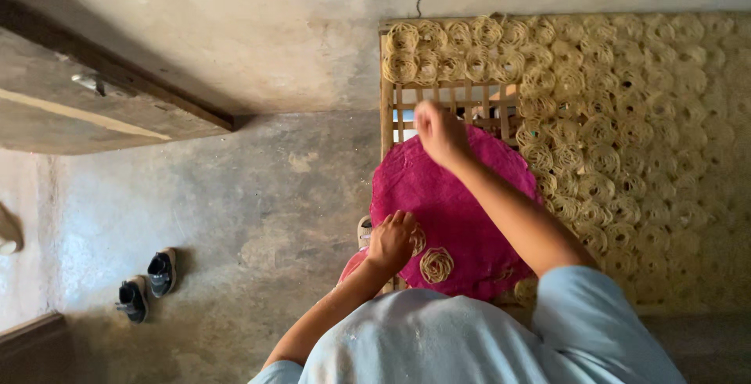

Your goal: The person arranges small dough rosettes from a wooden drying rack onto pink circular trays. They repeatedly pick up rosettes and place them in neat rows on the trays, then move filled trays aside and bring new ones into position.

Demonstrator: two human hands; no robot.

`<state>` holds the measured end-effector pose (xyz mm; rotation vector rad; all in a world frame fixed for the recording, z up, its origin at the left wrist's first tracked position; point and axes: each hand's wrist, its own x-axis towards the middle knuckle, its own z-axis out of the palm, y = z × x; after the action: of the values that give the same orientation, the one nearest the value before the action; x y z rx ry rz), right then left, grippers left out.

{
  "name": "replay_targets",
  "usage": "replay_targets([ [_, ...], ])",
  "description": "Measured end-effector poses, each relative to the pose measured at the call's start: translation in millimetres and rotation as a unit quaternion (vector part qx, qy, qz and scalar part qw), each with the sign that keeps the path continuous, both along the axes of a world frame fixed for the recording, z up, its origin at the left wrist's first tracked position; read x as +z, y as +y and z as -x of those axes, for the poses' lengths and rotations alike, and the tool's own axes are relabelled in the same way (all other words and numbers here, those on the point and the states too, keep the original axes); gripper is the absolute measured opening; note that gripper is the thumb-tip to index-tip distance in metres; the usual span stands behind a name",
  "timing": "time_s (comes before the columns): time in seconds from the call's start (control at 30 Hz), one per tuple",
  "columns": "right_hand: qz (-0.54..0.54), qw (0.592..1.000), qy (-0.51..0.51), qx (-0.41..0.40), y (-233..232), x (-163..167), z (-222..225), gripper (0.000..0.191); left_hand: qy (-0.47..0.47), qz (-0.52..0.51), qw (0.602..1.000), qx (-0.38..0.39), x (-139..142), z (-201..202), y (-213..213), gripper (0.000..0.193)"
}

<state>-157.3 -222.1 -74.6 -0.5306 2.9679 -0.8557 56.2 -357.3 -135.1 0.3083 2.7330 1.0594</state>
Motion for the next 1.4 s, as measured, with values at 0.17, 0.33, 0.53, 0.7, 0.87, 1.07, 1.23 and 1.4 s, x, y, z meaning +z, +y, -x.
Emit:
replay_targets([
  [0.17, 0.124, 0.899, -0.421, -0.005, 81, -44, -177, 0.033, -0.105, -0.078, 0.991, -0.013, -6, 6, 20, 0.035],
  [0.33, 0.511, 0.728, -0.422, -0.176, 107, -104, -249, 0.029, -0.164, -0.274, 0.948, 0.008, 1, 7, 37, 0.043],
  [0.53, 0.441, 0.759, -0.440, -0.186, 148, -87, -240, 0.024, 0.083, -0.091, 0.992, -0.014, 2, -7, 8, 0.073],
  [0.7, 0.422, 0.775, -0.458, -0.109, 113, -44, -209, 0.021, -0.234, -0.490, 0.825, 0.160, -3, -8, 22, 0.083],
  [0.87, 0.170, 0.911, -0.371, -0.065, 129, 0, -149, 0.014, -0.098, -0.370, 0.906, 0.184, 10, 4, -6, 0.094],
  [1.07, 0.392, 0.843, -0.208, -0.304, 188, 9, -17, 0.021, -0.071, -0.272, 0.927, 0.250, 6, 3, -26, 0.103],
  [1.23, 0.416, 0.834, -0.169, -0.322, 178, -6, 50, 0.034, -0.126, -0.383, 0.869, 0.286, -14, -27, -24, 0.098],
  [1.4, -0.073, 0.951, 0.169, -0.247, 162, -10, 55, 0.043, -0.233, -0.294, 0.900, 0.223, -31, -58, -30, 0.052],
])
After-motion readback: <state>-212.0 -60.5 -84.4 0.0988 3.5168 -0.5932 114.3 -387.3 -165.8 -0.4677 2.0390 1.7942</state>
